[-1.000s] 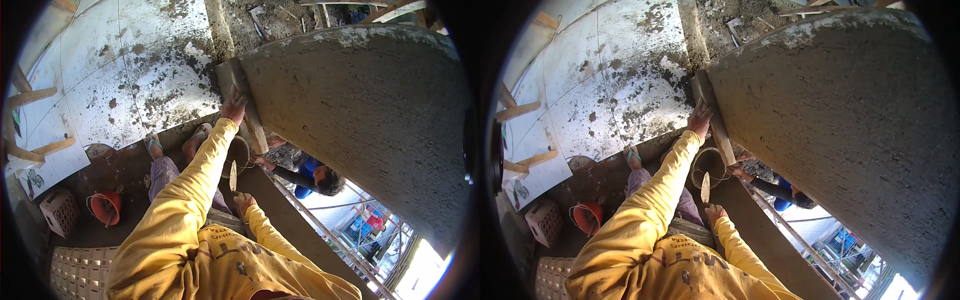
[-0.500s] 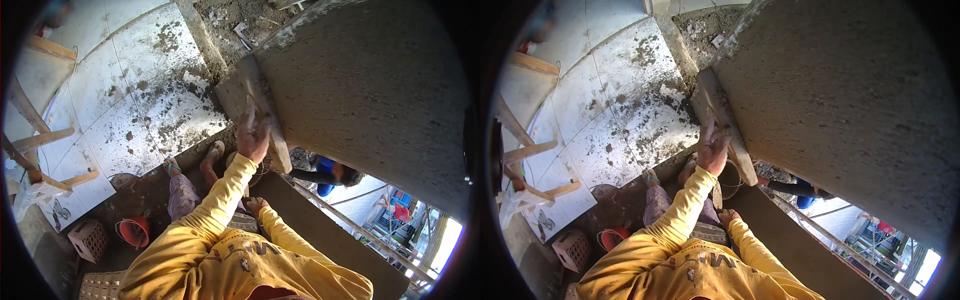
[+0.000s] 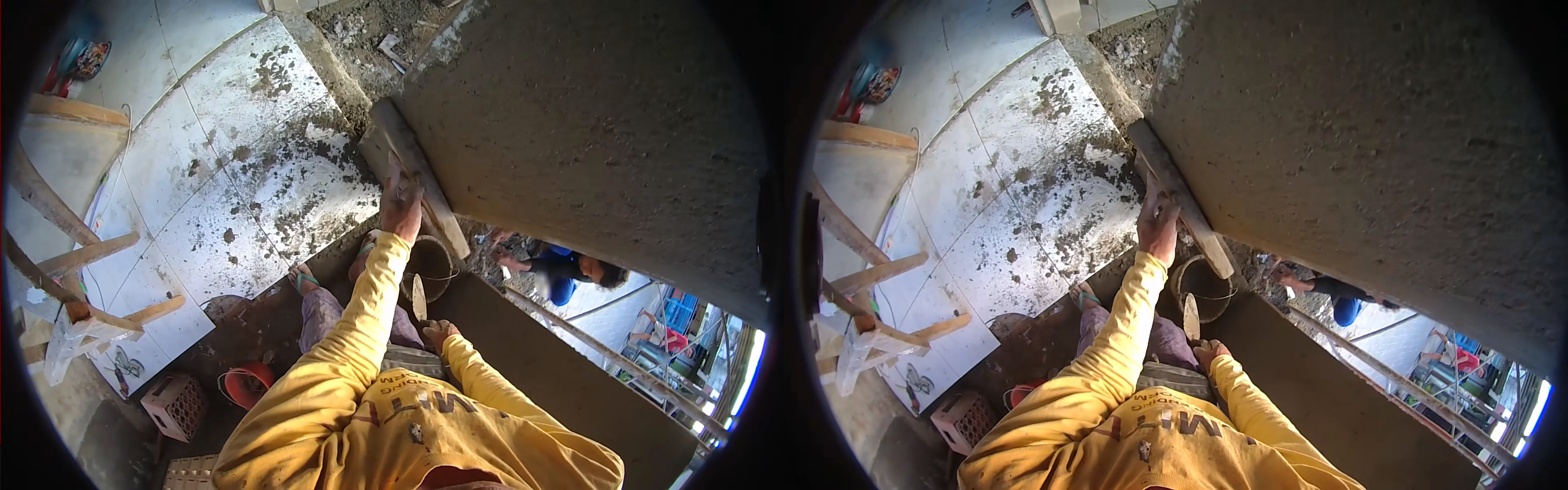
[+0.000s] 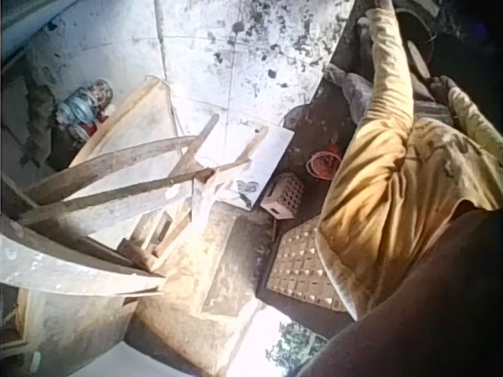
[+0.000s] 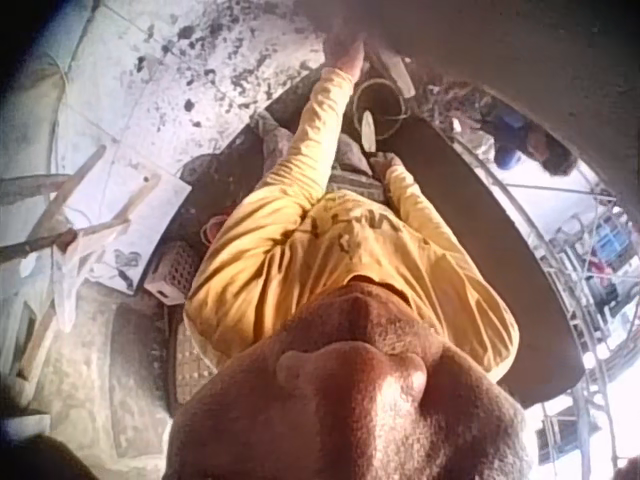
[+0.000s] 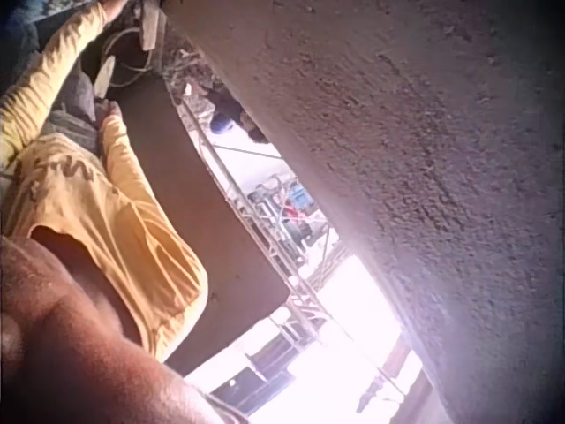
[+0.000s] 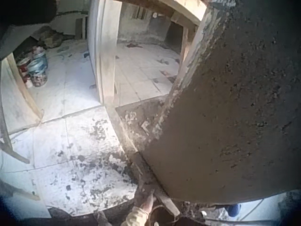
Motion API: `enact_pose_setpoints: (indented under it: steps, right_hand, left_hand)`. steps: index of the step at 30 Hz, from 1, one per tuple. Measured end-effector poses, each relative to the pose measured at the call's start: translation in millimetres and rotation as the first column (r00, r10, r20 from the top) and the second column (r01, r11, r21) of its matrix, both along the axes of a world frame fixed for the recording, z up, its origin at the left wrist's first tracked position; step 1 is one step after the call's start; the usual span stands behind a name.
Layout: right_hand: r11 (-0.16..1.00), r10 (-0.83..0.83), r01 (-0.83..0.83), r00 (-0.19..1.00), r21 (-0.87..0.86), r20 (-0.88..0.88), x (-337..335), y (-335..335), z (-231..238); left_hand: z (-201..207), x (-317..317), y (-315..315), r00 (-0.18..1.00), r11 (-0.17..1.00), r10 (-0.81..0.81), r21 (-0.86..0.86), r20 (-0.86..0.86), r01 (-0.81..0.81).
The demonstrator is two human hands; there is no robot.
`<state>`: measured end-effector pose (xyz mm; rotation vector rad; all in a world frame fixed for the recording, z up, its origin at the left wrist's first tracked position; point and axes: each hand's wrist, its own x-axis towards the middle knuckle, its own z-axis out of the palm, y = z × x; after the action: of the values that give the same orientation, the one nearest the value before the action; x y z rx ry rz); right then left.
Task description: The person is applying and smoothing cement mortar onto a concrete wall using a trowel and a wooden float. They scoop mortar from a bucket and spread it along the wall's edge, then use the float to level the surface.
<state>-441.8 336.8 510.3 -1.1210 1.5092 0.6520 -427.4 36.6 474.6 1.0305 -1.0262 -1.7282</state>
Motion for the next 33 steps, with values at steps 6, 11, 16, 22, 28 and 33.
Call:
enact_pose_setpoints:
  steps: [6, 11, 16, 22, 28, 33]
  right_hand:
    - [0.974, 0.202, -0.198, 0.979, -0.107, 0.030, 2.9, 36.8, -18.6]
    - [0.998, -0.048, 0.050, 0.998, 0.041, -0.050, 11.0, 14.1, 8.7]
    - [0.986, -0.164, 0.162, 0.986, -0.048, -0.026, 8.0, 18.2, 2.7]
    - [0.757, -0.653, 0.649, 0.754, -0.081, -0.070, 8.4, 34.0, -5.0]
    - [0.929, -0.360, 0.361, 0.932, 0.083, -0.030, 3.0, 53.0, -3.7]
    - [0.968, 0.234, -0.241, 0.967, 0.068, 0.099, 6.4, 69.8, -21.4]
  left_hand:
    - [24.4, -0.1, 3.4, 0.969, 0.915, 0.082, 0.403, -0.232, 0.019]
    - [83.4, -2.8, 17.3, 0.998, 0.951, 0.042, -0.309, 0.041, -0.027]
    - [65.9, -7.9, -2.9, 0.993, 0.995, 0.093, 0.034, -0.079, -0.090]
    - [-42.3, -2.6, -8.7, 0.992, 0.824, 0.006, 0.563, -0.129, 0.068]
    - [-29.8, -1.0, 2.9, 0.986, 0.834, -0.004, 0.543, -0.167, 0.096]
    - [67.2, -2.0, 20.7, 0.983, 0.983, 0.007, 0.182, -0.182, 0.027]
